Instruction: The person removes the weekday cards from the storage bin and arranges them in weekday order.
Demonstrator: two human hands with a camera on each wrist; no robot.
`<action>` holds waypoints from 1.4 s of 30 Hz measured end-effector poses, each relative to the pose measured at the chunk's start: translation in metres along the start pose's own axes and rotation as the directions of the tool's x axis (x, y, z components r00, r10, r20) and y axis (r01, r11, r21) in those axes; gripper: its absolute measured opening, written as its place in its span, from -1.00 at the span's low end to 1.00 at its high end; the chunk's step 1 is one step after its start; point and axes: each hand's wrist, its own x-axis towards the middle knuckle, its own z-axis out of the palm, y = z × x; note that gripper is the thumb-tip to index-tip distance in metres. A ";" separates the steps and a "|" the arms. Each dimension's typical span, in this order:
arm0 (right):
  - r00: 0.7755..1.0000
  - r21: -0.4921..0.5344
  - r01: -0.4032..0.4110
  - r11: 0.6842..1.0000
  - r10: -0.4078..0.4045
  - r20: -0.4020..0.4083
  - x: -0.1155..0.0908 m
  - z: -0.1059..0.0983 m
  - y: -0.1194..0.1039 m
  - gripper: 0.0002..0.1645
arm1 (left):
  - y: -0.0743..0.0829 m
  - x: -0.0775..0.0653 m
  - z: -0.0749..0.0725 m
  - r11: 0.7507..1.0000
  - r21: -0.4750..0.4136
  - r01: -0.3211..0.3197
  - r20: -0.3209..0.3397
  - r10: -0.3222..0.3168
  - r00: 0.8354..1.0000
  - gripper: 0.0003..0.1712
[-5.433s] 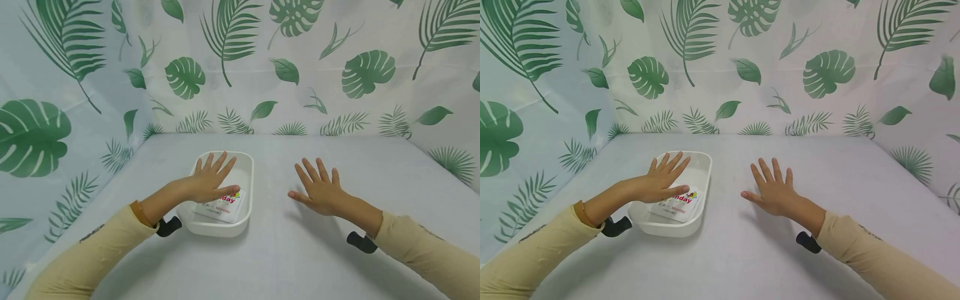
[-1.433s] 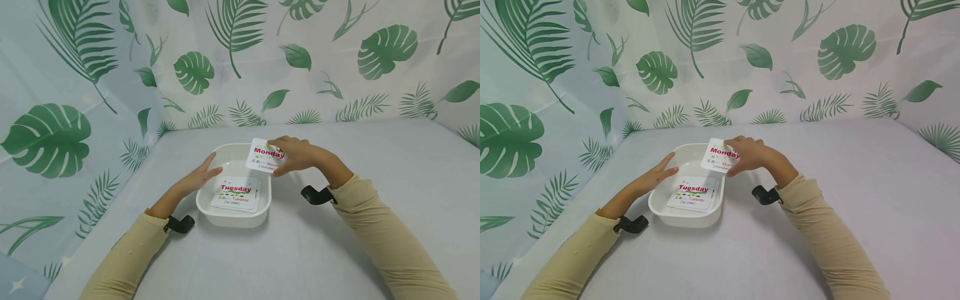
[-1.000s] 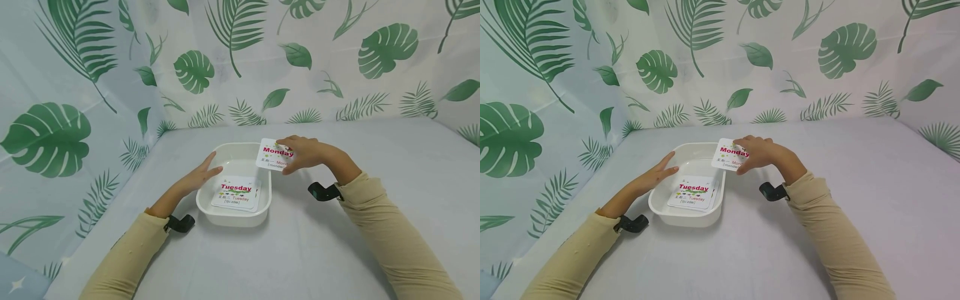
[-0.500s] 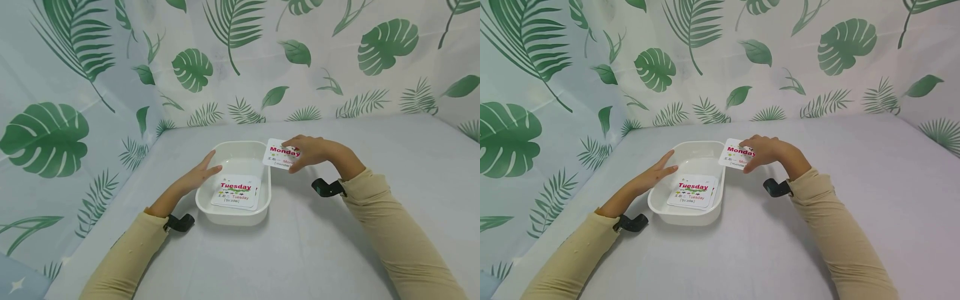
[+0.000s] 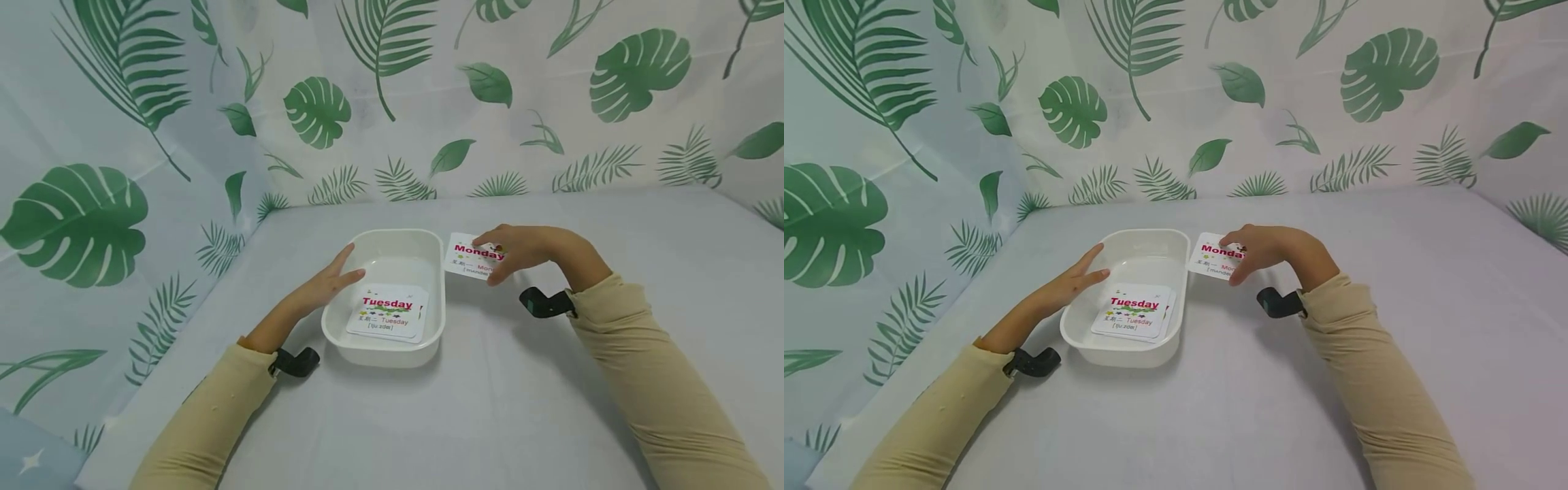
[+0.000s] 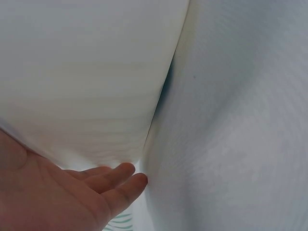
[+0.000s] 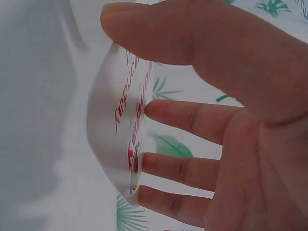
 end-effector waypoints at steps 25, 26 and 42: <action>0.998 -0.128 -0.030 0.991 0.037 0.051 0.015 0.023 -0.007 -0.19 | 0.003 -0.005 0.001 1.000 -0.015 0.011 -0.010 -0.011 1.000 -0.06; 0.998 -0.131 -0.036 0.991 0.043 0.048 0.015 0.025 -0.006 -0.19 | 0.004 -0.005 0.002 1.000 -0.013 0.011 -0.011 -0.011 1.000 -0.07; 0.991 -0.078 -0.071 0.994 0.079 0.105 0.025 0.036 -0.001 -0.17 | 0.002 -0.005 0.004 1.000 -0.028 0.011 -0.008 -0.011 1.000 -0.12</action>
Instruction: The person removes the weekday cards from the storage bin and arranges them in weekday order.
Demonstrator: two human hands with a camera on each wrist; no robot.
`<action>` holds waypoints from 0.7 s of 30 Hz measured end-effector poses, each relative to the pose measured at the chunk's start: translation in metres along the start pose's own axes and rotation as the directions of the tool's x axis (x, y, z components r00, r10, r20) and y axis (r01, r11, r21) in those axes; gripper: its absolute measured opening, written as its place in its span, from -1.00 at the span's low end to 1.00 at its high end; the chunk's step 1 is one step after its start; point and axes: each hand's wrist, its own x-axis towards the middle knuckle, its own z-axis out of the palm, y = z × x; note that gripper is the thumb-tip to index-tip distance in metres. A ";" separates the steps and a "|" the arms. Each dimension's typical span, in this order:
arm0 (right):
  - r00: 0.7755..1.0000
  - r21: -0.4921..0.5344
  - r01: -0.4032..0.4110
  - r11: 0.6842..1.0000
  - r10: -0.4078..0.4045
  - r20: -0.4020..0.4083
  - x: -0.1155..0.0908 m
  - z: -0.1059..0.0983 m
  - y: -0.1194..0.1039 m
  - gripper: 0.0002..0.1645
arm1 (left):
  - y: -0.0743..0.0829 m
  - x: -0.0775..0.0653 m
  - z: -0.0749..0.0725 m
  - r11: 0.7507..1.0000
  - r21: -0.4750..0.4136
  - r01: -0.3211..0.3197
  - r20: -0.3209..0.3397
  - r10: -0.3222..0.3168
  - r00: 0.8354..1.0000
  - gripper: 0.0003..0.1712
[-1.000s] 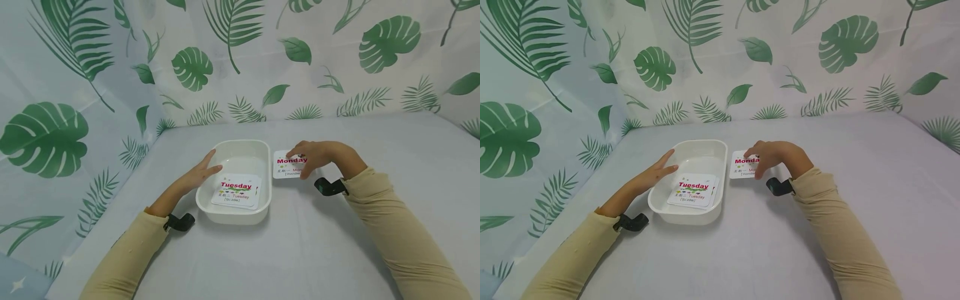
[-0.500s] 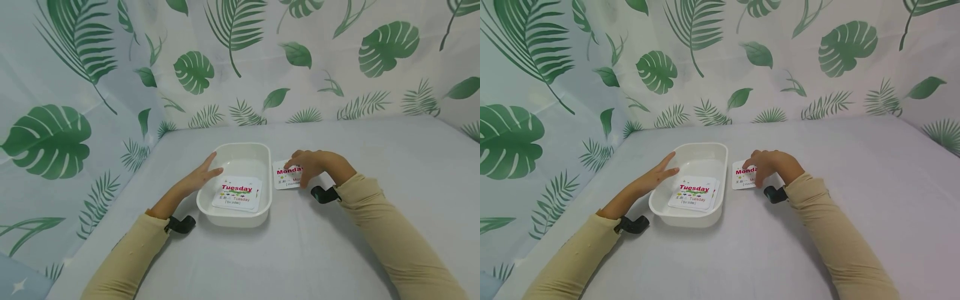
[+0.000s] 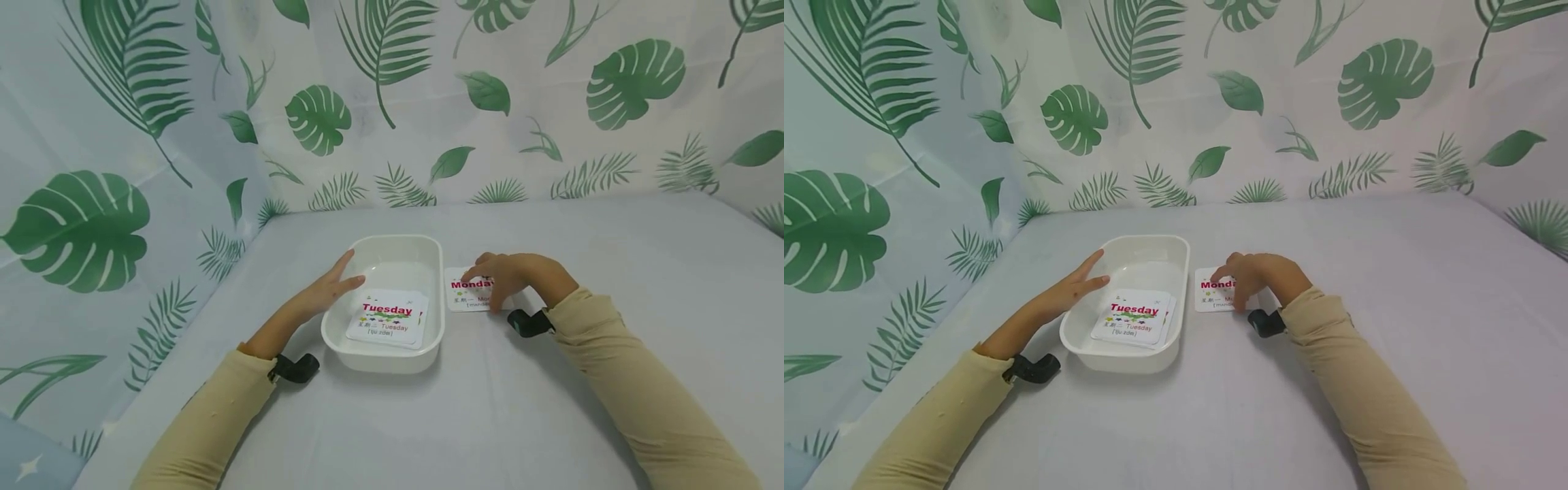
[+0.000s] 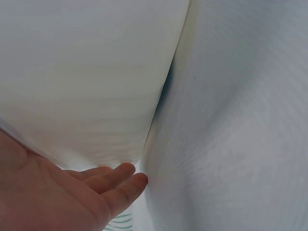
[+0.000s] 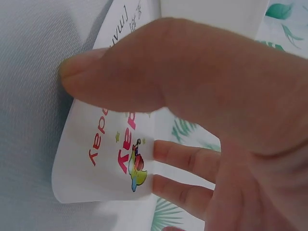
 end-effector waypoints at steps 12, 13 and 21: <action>1.000 -0.021 0.001 1.000 -0.001 0.000 0.006 -0.001 0.000 -0.23 | -0.002 0.002 -0.001 1.000 -0.011 -0.016 -0.002 0.016 1.000 -0.12; 1.000 -0.020 -0.002 1.000 0.002 -0.002 0.006 0.000 0.000 -0.23 | -0.002 0.002 -0.001 1.000 -0.014 -0.013 -0.004 0.013 1.000 -0.12; 1.000 -0.005 -0.022 1.000 0.022 -0.001 0.002 -0.002 -0.001 -0.23 | -0.001 0.000 -0.002 1.000 0.000 0.002 0.003 -0.002 1.000 -0.12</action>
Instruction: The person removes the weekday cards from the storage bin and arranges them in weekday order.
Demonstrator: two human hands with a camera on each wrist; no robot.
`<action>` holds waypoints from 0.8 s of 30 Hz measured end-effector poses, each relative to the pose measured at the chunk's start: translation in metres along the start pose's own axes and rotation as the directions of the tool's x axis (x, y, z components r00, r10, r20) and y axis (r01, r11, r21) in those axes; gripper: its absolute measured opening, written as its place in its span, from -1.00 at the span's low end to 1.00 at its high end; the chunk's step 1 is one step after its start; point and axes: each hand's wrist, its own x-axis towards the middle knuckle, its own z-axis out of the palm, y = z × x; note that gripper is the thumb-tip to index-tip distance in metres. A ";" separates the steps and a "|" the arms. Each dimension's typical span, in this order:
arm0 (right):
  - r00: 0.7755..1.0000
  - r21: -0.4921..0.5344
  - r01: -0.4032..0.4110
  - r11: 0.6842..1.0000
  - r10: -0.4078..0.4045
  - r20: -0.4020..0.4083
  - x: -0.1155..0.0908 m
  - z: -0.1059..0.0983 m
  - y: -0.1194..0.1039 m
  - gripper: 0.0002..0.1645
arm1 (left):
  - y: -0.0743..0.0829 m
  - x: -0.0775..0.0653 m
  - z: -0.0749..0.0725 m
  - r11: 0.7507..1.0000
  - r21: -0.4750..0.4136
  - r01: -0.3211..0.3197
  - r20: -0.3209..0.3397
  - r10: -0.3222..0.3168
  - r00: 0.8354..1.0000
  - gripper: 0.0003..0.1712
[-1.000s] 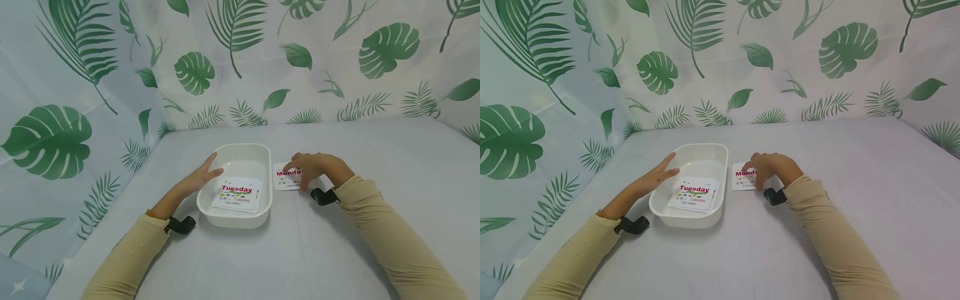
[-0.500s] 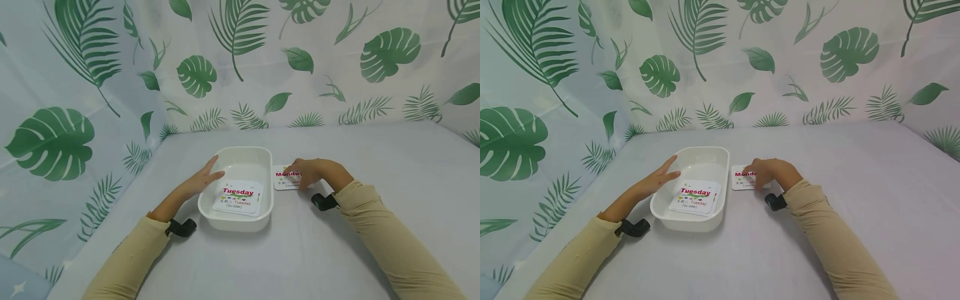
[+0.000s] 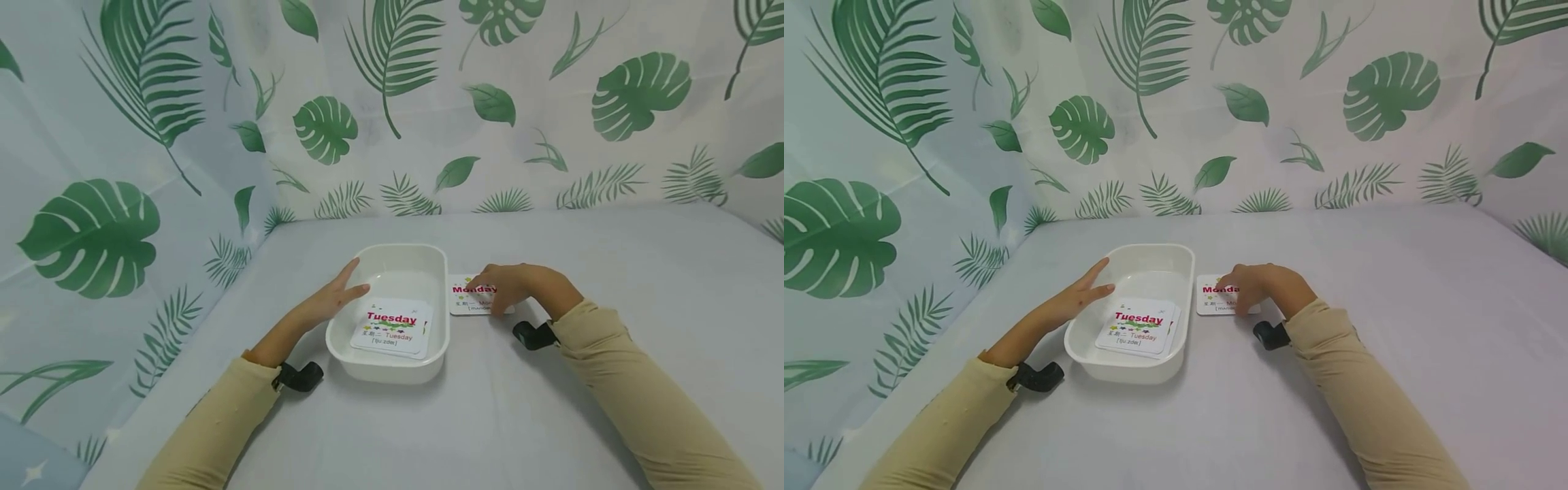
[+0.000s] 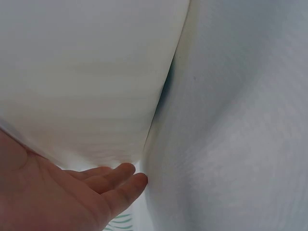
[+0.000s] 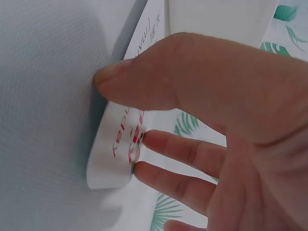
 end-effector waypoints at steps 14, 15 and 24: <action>0.994 0.013 0.024 1.000 -0.022 -0.110 -0.002 -0.003 -0.005 -0.24 | 0.000 0.000 0.001 1.000 -0.013 0.009 -0.016 -0.009 1.000 -0.12; 0.990 0.009 0.029 1.000 -0.027 -0.142 -0.002 -0.003 -0.006 -0.26 | 0.000 0.000 0.001 1.000 -0.008 0.007 -0.018 -0.007 1.000 -0.12; 0.866 -0.048 0.042 0.998 -0.061 -0.496 -0.005 -0.001 -0.026 -0.36 | 0.000 -0.001 0.003 1.000 0.009 -0.010 -0.031 0.011 0.999 -0.13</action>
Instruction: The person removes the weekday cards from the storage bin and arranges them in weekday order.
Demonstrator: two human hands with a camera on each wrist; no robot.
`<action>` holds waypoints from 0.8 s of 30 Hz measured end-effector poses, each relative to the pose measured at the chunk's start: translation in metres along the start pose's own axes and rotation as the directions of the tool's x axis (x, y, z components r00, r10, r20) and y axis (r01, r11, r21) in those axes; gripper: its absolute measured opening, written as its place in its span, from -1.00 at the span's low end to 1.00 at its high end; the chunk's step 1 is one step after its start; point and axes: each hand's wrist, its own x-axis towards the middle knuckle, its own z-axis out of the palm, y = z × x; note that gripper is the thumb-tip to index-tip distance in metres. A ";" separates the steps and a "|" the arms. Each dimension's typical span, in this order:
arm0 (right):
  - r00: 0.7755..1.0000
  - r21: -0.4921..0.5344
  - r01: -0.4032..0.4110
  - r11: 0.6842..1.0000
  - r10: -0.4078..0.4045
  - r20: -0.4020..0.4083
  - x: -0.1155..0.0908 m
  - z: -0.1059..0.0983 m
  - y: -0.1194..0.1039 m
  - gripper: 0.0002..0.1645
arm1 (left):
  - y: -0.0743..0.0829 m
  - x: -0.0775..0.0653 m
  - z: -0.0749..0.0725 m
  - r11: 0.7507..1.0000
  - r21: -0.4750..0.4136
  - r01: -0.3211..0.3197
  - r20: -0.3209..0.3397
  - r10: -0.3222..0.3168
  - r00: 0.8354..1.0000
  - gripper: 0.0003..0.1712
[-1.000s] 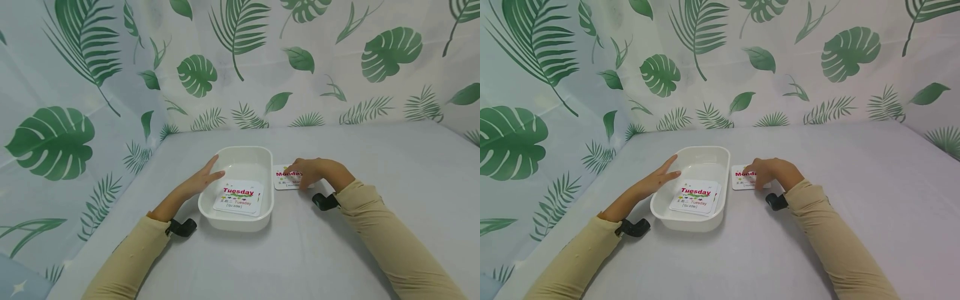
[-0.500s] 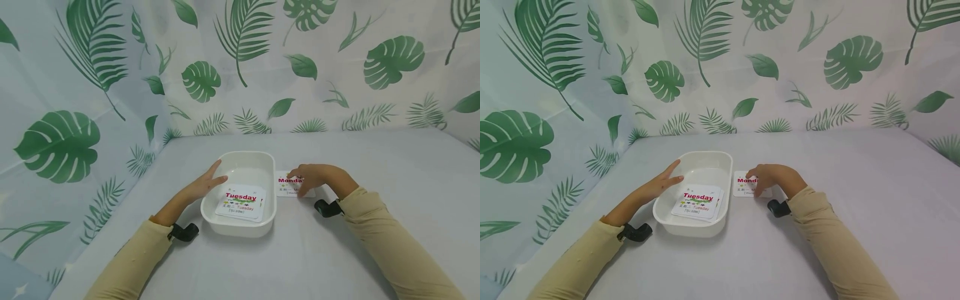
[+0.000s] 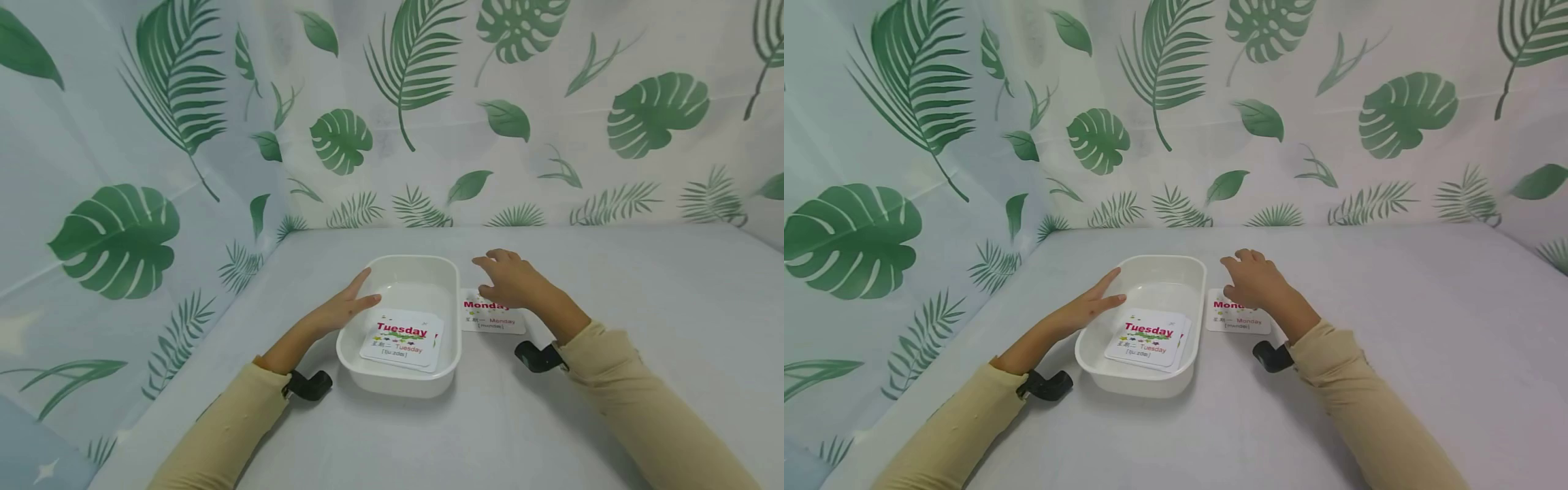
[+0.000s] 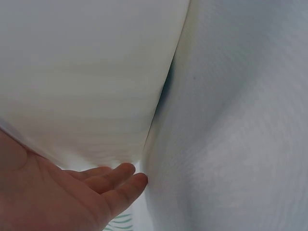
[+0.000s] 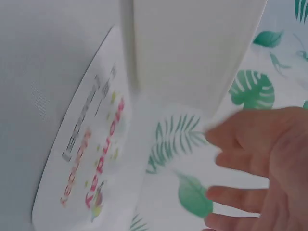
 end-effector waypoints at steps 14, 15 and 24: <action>0.971 0.138 0.238 0.961 -0.233 -0.047 -0.004 0.025 -0.078 -0.01 | -0.005 0.001 -0.001 1.000 -0.007 -0.012 0.013 0.012 1.000 -0.11; 0.969 0.118 0.246 0.962 -0.247 -0.005 -0.005 0.028 -0.082 0.04 | -0.005 0.001 -0.001 1.000 -0.010 -0.007 0.014 0.007 1.000 -0.11; 0.956 -0.096 0.186 0.978 -0.157 0.247 -0.006 0.035 -0.096 0.36 | -0.003 0.000 0.000 1.000 -0.022 0.013 -0.013 -0.014 1.000 -0.13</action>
